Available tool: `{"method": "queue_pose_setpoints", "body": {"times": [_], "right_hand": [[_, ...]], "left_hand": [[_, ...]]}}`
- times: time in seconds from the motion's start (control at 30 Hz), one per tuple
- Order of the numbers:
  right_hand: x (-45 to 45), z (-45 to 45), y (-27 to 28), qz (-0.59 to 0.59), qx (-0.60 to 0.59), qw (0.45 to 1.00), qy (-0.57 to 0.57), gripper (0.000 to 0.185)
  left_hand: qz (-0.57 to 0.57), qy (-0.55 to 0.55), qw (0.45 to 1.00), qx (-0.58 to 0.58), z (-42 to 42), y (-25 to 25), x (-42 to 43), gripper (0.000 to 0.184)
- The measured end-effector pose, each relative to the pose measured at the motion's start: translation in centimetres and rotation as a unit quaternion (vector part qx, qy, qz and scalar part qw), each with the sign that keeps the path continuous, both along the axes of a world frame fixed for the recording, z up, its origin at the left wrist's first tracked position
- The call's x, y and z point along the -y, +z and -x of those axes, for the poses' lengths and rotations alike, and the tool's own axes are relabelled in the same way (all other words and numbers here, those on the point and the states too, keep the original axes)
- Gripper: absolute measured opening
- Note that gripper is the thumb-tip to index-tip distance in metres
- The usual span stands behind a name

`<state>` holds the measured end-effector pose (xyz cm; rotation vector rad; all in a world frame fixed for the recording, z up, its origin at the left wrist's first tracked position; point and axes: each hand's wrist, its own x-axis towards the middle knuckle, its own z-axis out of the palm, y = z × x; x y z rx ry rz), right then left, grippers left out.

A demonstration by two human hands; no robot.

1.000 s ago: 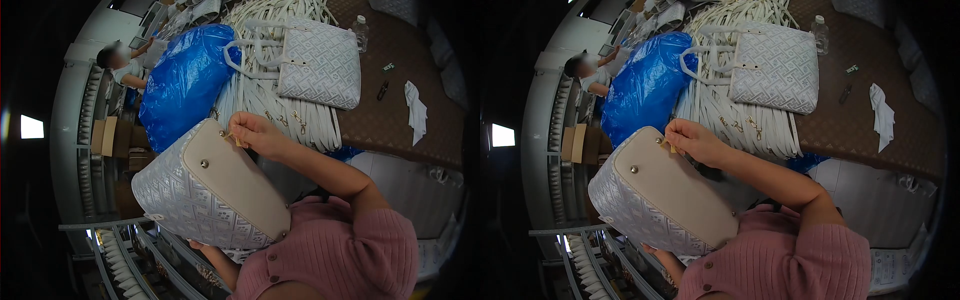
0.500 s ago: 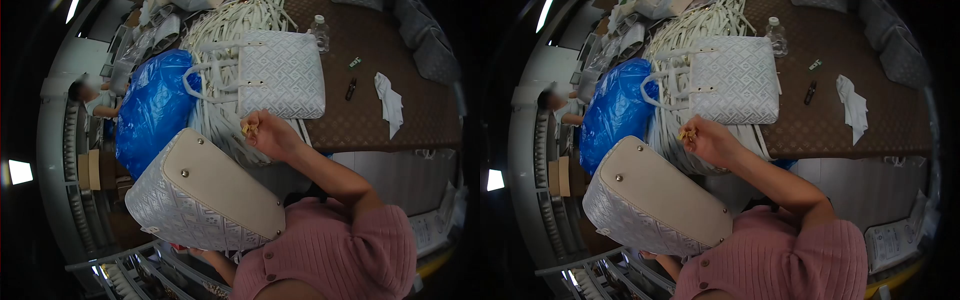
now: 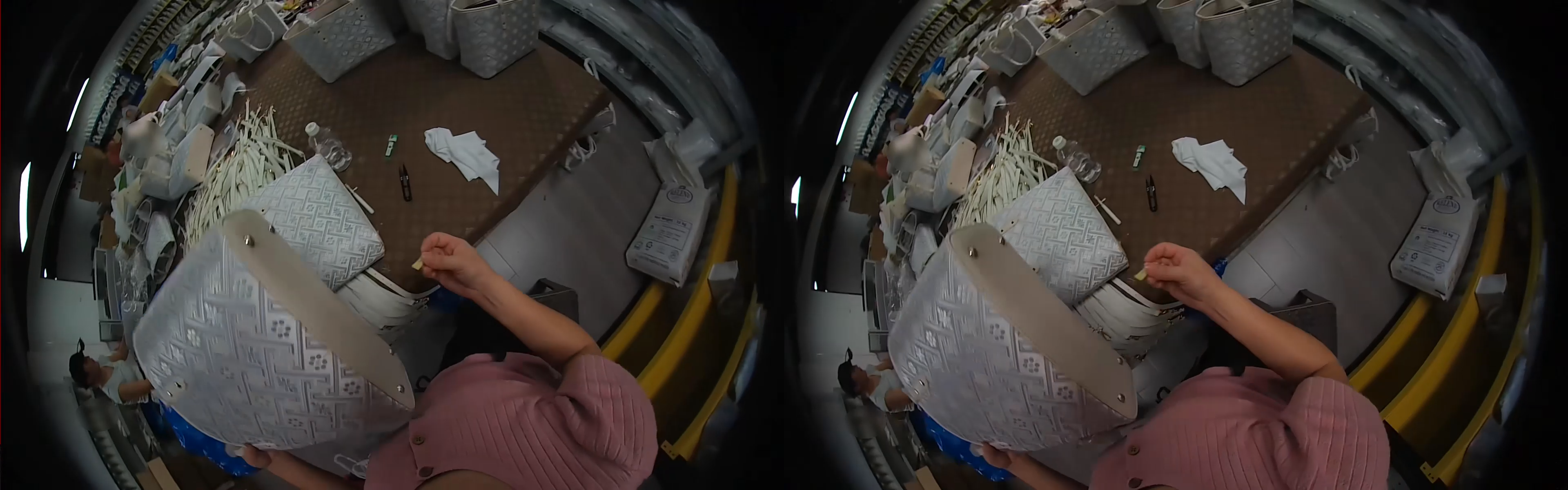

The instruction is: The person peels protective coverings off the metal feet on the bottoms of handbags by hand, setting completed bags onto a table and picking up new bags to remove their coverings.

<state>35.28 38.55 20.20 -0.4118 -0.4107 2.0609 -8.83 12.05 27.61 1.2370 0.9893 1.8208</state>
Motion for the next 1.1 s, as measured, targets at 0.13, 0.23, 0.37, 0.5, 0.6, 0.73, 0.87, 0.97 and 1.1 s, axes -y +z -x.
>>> {"method": "queue_pose_setpoints", "body": {"times": [0.13, 0.23, 0.37, 0.5, 0.6, 0.73, 0.87, 0.97, 1.1], "right_hand": [[2.2, -6.2, -0.9, 0.036, 0.043, 0.992, -0.110, 0.009], [3.0, -10.3, -2.0, 0.049, 0.039, 0.980, -0.187, 0.005], [1.6, -14.1, -3.8, 0.078, 0.038, 0.970, -0.229, 0.006], [-2.4, -17.9, -5.1, 0.113, 0.073, 0.961, -0.241, 0.007], [-7.0, -21.7, -7.2, 0.132, 0.064, 0.957, -0.250, 0.007], [-12.6, -26.3, -5.8, 0.134, 0.136, 0.947, -0.259, 0.010], [-16.5, -28.3, -5.1, 0.076, 0.235, 0.945, -0.216, 0.016], [-18.3, -29.0, -6.7, 0.074, 0.283, 0.948, -0.125, 0.017], [-17.2, -28.5, -11.0, 0.082, 0.306, 0.938, 0.140, 0.014]], "left_hand": [[0.055, 0.095, 0.978, -0.176, -4.8, 9.1, -11.7, 0.062], [0.070, 0.064, 0.978, -0.185, -11.3, 13.4, -21.1, 0.061], [0.156, -0.089, 0.946, -0.271, -20.9, 17.9, -32.8, 0.041], [0.115, -0.119, 0.866, -0.472, -28.2, 17.5, -46.1, 0.032], [0.060, -0.113, 0.772, -0.623, -29.2, 14.1, -58.4, 0.032], [-0.055, -0.039, 0.794, -0.605, -28.8, 5.0, -72.2, 0.037], [0.124, 0.084, 0.631, -0.761, -30.7, -2.5, -79.3, 0.039], [0.015, 0.191, 0.652, -0.734, -32.1, -3.4, -80.2, 0.040], [-0.038, 0.226, 0.621, -0.749, -32.2, -2.5, -78.1, 0.042]]}}
